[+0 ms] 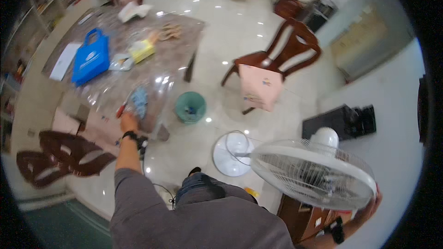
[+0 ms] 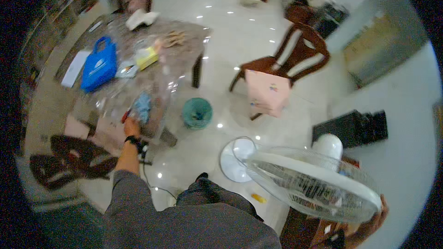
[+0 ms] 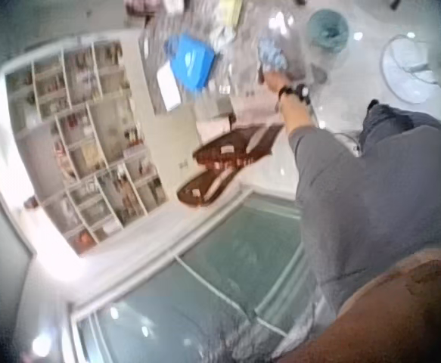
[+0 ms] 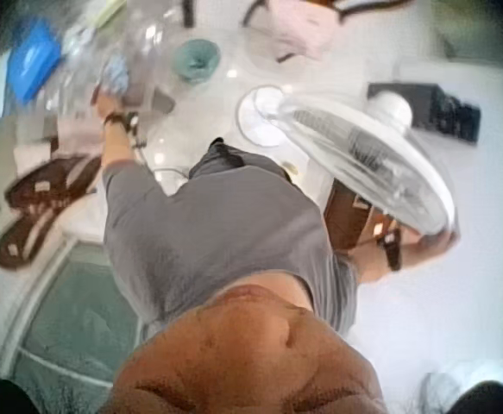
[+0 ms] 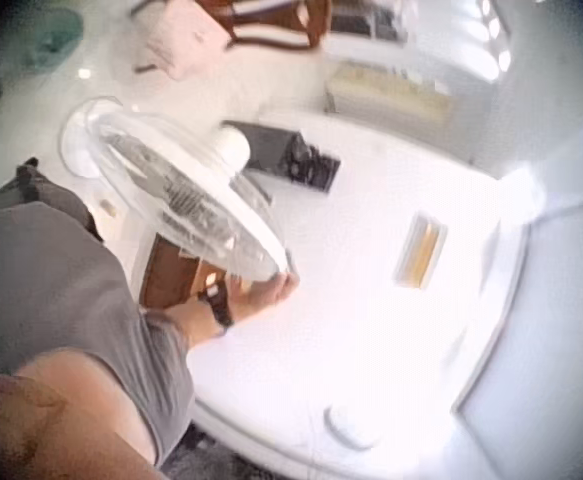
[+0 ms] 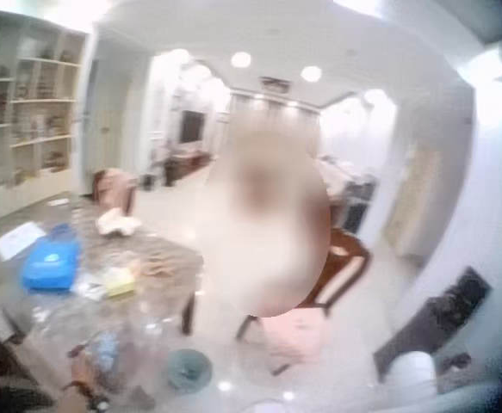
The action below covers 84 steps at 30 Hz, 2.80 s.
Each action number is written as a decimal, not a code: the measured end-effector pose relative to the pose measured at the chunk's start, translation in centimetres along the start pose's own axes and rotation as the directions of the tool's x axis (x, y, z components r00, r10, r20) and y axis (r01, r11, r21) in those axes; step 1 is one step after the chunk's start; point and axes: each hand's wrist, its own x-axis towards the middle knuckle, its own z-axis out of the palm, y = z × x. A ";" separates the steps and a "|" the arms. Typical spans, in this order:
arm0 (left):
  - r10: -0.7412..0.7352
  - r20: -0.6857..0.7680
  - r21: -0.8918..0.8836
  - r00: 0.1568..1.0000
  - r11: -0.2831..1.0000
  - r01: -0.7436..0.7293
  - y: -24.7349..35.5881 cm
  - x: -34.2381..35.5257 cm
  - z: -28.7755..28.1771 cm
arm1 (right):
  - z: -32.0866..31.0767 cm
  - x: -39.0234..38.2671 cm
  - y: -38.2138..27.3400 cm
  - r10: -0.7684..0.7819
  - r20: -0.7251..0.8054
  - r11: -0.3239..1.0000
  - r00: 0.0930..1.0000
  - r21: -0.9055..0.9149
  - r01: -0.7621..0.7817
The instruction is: The person places a plastic rim around a fan grate, holds it in place by hand, and then uses a screwdriver to tighten the screw and nut at the base of the rim to secure the grate.
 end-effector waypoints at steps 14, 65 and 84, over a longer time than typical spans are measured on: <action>0.738 -0.204 -0.731 0.644 0.322 -0.601 31.2 -17.6 -23.7 | 1.5 2.1 0.6 -0.138 0.116 0.848 0.984 0.527 0.056; 0.943 -0.156 -0.737 -0.294 -0.309 -0.601 58.8 -57.9 -35.0 | 1.1 1.8 -0.4 -0.326 -0.078 0.857 0.942 0.397 0.329; 0.964 -0.041 -0.813 -0.261 -0.184 -0.552 59.2 -58.3 -34.9 | 0.8 1.5 -0.6 -0.214 -0.003 0.885 0.977 0.424 0.195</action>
